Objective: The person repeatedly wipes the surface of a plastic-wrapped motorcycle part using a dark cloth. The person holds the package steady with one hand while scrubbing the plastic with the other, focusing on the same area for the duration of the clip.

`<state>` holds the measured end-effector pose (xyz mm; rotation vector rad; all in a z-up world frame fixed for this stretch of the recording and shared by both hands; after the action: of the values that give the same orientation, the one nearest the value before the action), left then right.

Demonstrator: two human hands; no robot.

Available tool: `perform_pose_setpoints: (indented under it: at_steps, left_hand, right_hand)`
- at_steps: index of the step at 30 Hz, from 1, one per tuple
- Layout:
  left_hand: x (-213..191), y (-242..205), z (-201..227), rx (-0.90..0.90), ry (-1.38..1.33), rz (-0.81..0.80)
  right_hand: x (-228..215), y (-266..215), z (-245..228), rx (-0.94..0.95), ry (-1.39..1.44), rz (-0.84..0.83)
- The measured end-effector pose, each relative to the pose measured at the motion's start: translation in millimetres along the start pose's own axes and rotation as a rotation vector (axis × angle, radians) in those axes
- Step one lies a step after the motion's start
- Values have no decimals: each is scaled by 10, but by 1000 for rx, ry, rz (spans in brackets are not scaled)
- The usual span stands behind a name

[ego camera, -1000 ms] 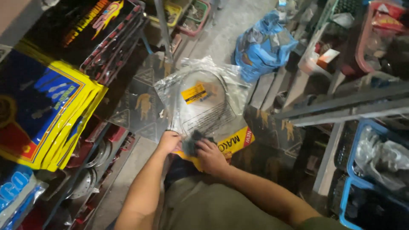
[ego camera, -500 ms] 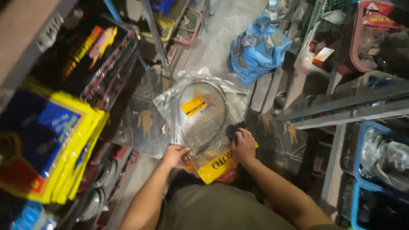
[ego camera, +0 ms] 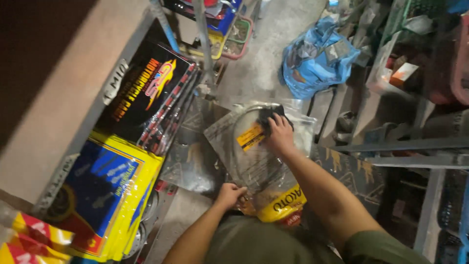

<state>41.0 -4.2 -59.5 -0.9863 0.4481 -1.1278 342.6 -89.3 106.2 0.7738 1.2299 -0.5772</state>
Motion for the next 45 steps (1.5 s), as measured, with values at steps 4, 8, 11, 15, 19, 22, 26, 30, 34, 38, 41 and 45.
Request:
perform_pose_setpoints:
  at_steps: [4, 8, 11, 15, 19, 22, 26, 30, 34, 38, 41, 45]
  left_hand:
    - [-165, 594, -372, 226, 288, 101]
    - [-31, 101, -29, 68, 117, -63]
    - [81, -16, 106, -77, -114, -217]
    - [116, -139, 141, -261, -162, -188]
    - [108, -175, 173, -135, -192, -246]
    - [15, -75, 138, -91, -195, -153]
    - [-50, -85, 232, 54, 107, -71]
    - [33, -317, 343, -65, -31, -97]
    - [-6, -162, 248, -40, -55, -69]
    - [-59, 29, 92, -28, 12, 29]
    - [-139, 229, -57, 25, 41, 109]
    - [-222, 349, -206, -44, 0, 61]
  right_hand:
    - [118, 325, -377, -36, 16, -139]
    - [-456, 408, -1124, -334, 56, -55]
    - [-604, 126, -1584, -510, 175, -89]
    - [-613, -239, -1817, -649, 206, -90]
    - [93, -130, -1534, -670, 173, -357]
    - [-245, 230, -1050, -495, 262, -94]
    - [-3, 290, -440, -189, 78, -257]
    - [145, -30, -295, -165, 132, -263]
    - [-89, -523, -604, -278, 102, -223]
    - [-406, -1301, -935, -433, 243, -223]
    - [-438, -1878, -923, -491, 243, -182]
    - [-895, -2283, -655, -446, 387, 97]
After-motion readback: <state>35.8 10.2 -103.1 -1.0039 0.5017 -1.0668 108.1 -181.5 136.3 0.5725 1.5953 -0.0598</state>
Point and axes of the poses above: each hand's wrist, its own y-axis towards the middle knuckle, its own x-axis out of the palm, z = x × y, the point moved 8 cm from there along y, towards the middle knuckle, and after that the axes turned 12 degrees about -y, right-handed, at the moved point
